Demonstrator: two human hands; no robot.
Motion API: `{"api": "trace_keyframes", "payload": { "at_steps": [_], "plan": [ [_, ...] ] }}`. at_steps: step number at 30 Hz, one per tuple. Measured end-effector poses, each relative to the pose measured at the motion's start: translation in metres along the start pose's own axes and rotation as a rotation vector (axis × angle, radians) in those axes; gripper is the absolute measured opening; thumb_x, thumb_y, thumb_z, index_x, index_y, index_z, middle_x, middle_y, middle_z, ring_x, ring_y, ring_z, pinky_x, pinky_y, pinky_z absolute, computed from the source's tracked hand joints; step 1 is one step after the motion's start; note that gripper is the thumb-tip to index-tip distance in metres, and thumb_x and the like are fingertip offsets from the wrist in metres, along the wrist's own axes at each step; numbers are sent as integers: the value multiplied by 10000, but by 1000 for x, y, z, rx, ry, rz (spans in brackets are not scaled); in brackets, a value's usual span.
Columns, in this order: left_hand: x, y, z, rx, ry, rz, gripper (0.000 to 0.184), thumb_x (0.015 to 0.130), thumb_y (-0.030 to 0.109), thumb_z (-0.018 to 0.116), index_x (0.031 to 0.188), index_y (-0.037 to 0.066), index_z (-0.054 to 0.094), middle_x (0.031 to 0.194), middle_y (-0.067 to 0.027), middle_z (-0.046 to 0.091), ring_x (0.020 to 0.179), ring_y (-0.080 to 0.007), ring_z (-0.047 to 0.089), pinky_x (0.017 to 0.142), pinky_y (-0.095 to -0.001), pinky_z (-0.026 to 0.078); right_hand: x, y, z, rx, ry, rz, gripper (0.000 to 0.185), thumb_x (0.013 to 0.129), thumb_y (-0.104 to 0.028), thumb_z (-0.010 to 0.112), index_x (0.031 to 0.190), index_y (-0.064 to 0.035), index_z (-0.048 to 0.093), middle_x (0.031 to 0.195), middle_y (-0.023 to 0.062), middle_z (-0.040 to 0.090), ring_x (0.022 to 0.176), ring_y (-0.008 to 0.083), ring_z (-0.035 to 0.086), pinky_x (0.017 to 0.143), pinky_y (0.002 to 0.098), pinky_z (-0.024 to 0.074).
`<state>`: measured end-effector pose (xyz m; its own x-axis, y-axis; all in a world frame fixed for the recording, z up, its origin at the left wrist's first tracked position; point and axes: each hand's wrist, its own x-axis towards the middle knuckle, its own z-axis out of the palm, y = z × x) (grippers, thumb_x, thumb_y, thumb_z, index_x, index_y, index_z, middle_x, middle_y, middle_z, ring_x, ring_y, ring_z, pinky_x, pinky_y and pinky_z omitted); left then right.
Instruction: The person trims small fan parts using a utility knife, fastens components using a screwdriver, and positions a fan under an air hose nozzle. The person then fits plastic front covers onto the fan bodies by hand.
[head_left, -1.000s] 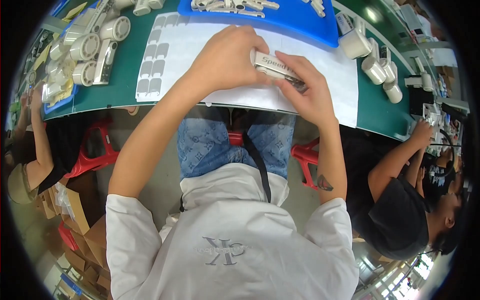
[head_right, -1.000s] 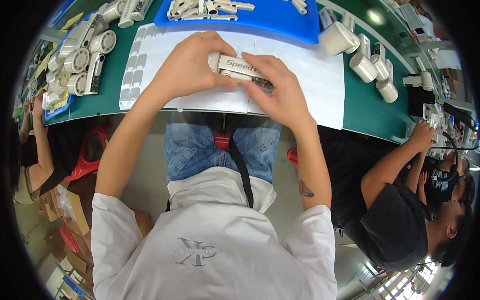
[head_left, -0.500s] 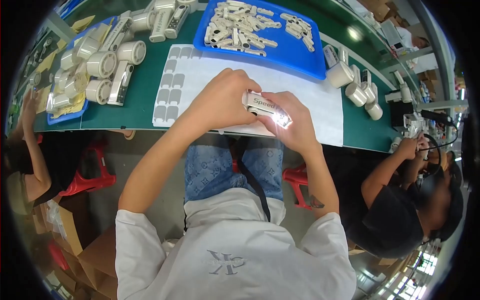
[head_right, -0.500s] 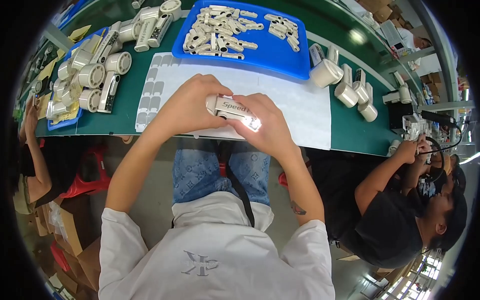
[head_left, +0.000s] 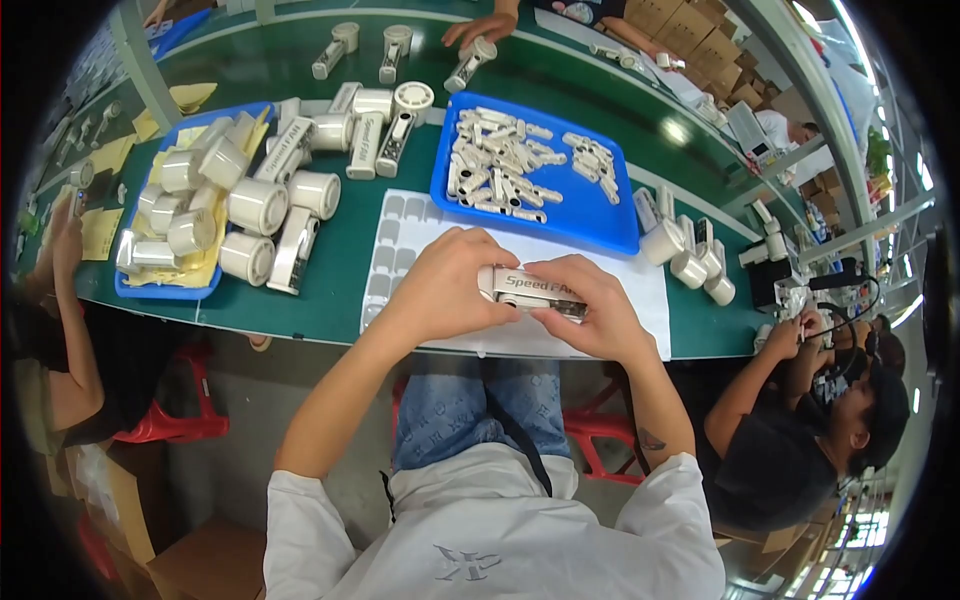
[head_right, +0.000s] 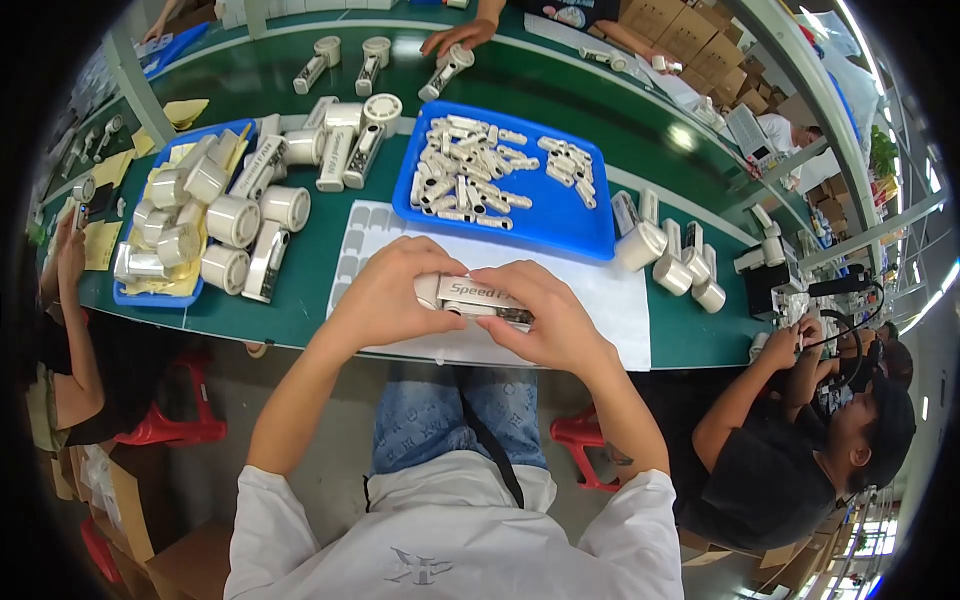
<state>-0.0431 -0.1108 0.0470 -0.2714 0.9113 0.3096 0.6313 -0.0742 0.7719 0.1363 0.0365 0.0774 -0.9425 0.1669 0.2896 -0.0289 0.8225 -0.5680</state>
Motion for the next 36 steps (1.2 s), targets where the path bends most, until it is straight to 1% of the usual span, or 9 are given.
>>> {"api": "trace_keyframes", "payload": {
  "at_steps": [3, 5, 9, 12, 19, 24, 26, 30, 36],
  "plan": [
    [2, 7, -9, -27, 73, 22, 462, 610, 226, 883, 1008, 44, 736, 1010, -116, 678, 987, -298, 638, 883, -373, 506, 10, -9, -16, -1, -34, 53, 542, 763, -98, 766, 1274, -27, 602, 1149, 151, 653, 1006, 283, 653, 880, 348, 512],
    [4, 8, -11, -82, 135, 68, 433, 637, 247, 863, 996, 47, 725, 997, -125, 684, 949, -317, 647, 847, -387, 516, 14, 3, -19, 261, 167, -9, 532, 812, -100, 736, 1311, -42, 563, 1248, 141, 609, 1088, 265, 627, 932, 358, 500],
    [10, 6, 6, -321, 364, 46, 404, 756, 244, 832, 1041, 14, 661, 982, -134, 691, 836, -238, 679, 753, -339, 535, 15, 6, -16, 587, 339, 106, 789, 829, -54, 708, 1509, -66, 309, 1400, 147, 489, 1154, 248, 588, 957, 375, 484],
    [15, 12, 16, -576, 512, -55, 391, 925, 240, 683, 1180, -18, 537, 1037, -127, 661, 870, -174, 638, 753, -310, 519, 12, 2, -6, 207, 207, -21, 923, 754, -82, 804, 1524, -86, 295, 1413, 185, 472, 1184, 289, 578, 936, 375, 498],
    [40, 25, 39, -832, 512, 65, 403, 991, 214, 561, 1278, -32, 422, 1187, -185, 603, 1056, -224, 617, 883, -339, 490, 25, 19, -1, -239, 274, -325, 854, 677, -56, 837, 1436, -70, 445, 1406, 232, 474, 1221, 383, 555, 960, 426, 517],
    [47, 4, 18, -408, 266, -153, 374, 925, 310, 670, 1175, 43, 589, 960, -125, 678, 849, -217, 668, 699, -372, 509, 56, 64, -70, -351, 281, -53, 725, 745, -99, 798, 1399, -97, 485, 1390, 178, 511, 1151, 382, 605, 925, 419, 535],
    [54, -6, 19, -194, -314, -156, 310, 898, 371, 691, 1002, 80, 664, 763, -105, 674, 679, -259, 661, 592, -388, 489, 82, 101, -103, -372, 191, 172, 676, 797, -153, 771, 1402, -134, 471, 1386, 165, 511, 1102, 400, 618, 908, 449, 535],
    [72, -18, 39, -147, -755, -75, 403, 906, 501, 633, 823, 109, 683, 649, -106, 664, 653, -307, 670, 604, -417, 517, 127, 245, -151, -617, -15, 282, 607, 838, -153, 727, 1373, -123, 441, 1299, 213, 541, 1059, 443, 612, 870, 486, 531],
    [70, -46, 50, -253, -796, -147, 317, 909, 426, 663, 826, 121, 657, 620, -66, 644, 591, -293, 636, 559, -409, 482, 191, 414, -189, -782, 16, 615, 640, 842, -129, 700, 1403, -87, 396, 1291, 255, 541, 1097, 438, 594, 923, 475, 515]
  ]
}}
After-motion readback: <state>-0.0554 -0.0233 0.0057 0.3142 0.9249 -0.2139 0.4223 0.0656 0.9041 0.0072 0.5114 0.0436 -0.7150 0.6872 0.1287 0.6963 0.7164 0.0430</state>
